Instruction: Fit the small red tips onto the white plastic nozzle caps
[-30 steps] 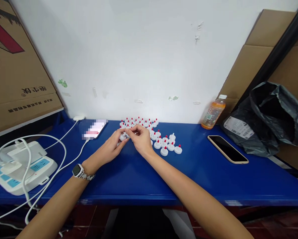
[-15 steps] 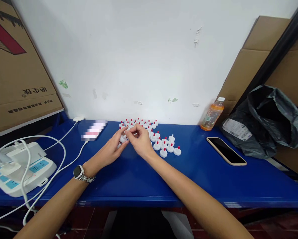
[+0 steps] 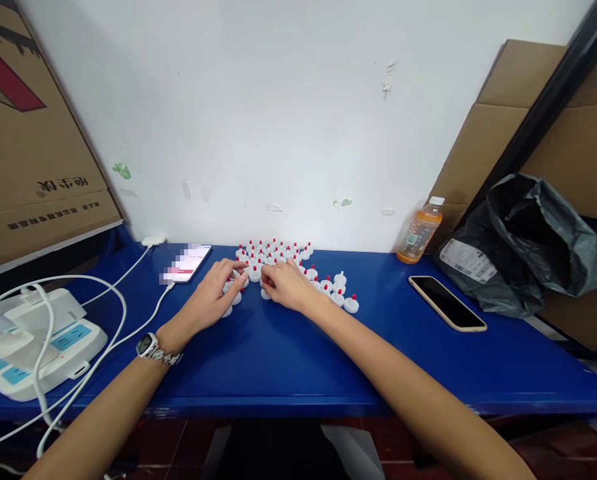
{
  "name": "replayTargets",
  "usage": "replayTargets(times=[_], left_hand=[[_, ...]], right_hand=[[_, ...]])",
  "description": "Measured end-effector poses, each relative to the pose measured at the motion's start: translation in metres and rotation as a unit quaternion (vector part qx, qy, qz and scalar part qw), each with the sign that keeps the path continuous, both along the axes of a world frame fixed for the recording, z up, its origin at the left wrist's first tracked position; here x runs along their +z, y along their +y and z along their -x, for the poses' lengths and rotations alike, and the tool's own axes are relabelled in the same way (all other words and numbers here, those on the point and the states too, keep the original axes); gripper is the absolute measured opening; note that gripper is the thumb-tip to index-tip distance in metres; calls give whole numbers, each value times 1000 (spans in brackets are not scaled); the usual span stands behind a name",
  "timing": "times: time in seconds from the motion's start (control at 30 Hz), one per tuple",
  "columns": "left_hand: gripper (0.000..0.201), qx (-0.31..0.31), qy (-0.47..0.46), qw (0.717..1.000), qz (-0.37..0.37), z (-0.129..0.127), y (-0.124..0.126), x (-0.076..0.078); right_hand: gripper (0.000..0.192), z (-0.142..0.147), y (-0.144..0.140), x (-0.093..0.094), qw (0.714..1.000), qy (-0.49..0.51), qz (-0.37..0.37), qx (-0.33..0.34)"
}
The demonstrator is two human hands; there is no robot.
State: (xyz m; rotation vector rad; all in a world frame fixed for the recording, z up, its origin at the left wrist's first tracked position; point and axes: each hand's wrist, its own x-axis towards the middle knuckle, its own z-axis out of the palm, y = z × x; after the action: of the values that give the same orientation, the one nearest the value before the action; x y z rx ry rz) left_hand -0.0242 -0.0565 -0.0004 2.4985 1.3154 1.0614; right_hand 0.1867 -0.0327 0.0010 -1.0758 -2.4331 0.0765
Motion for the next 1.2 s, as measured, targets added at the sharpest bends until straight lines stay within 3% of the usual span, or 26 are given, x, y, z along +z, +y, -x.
replayTargets(times=[0.13, 0.27, 0.47, 0.6, 0.7, 0.83, 0.93, 1.07, 1.2], left_hand=[[35, -5, 16, 1000, 5, -6, -1, 3], [29, -56, 33, 998, -20, -28, 4, 9], [26, -137, 95, 985, -48, -100, 21, 15], [25, -149, 100, 983, -44, -143, 32, 13], [23, -147, 106, 983, -38, -157, 38, 9], [26, -142, 87, 985, -48, -156, 37, 7], [38, -130, 62, 987, -70, -145, 31, 10], [30, -133, 81, 986, -64, -112, 18, 11], [27, -93, 88, 992, -20, -55, 6, 2]], right_hand=[[16, -9, 4, 1, 997, 58, -11, -48], [15, -45, -7, 7, 982, 147, -23, -118], [15, -129, 1, 8, 936, 153, 33, -316], [14, -155, 20, 0, 920, 106, 109, -361], [5, -155, 25, 0, 921, 106, 146, -345], [6, -148, 12, 12, 926, 180, 108, -314], [8, -132, -5, 21, 927, 293, 111, -208], [18, -89, -22, 22, 908, 383, 162, -53], [19, -38, -23, 14, 907, 378, 185, 1]])
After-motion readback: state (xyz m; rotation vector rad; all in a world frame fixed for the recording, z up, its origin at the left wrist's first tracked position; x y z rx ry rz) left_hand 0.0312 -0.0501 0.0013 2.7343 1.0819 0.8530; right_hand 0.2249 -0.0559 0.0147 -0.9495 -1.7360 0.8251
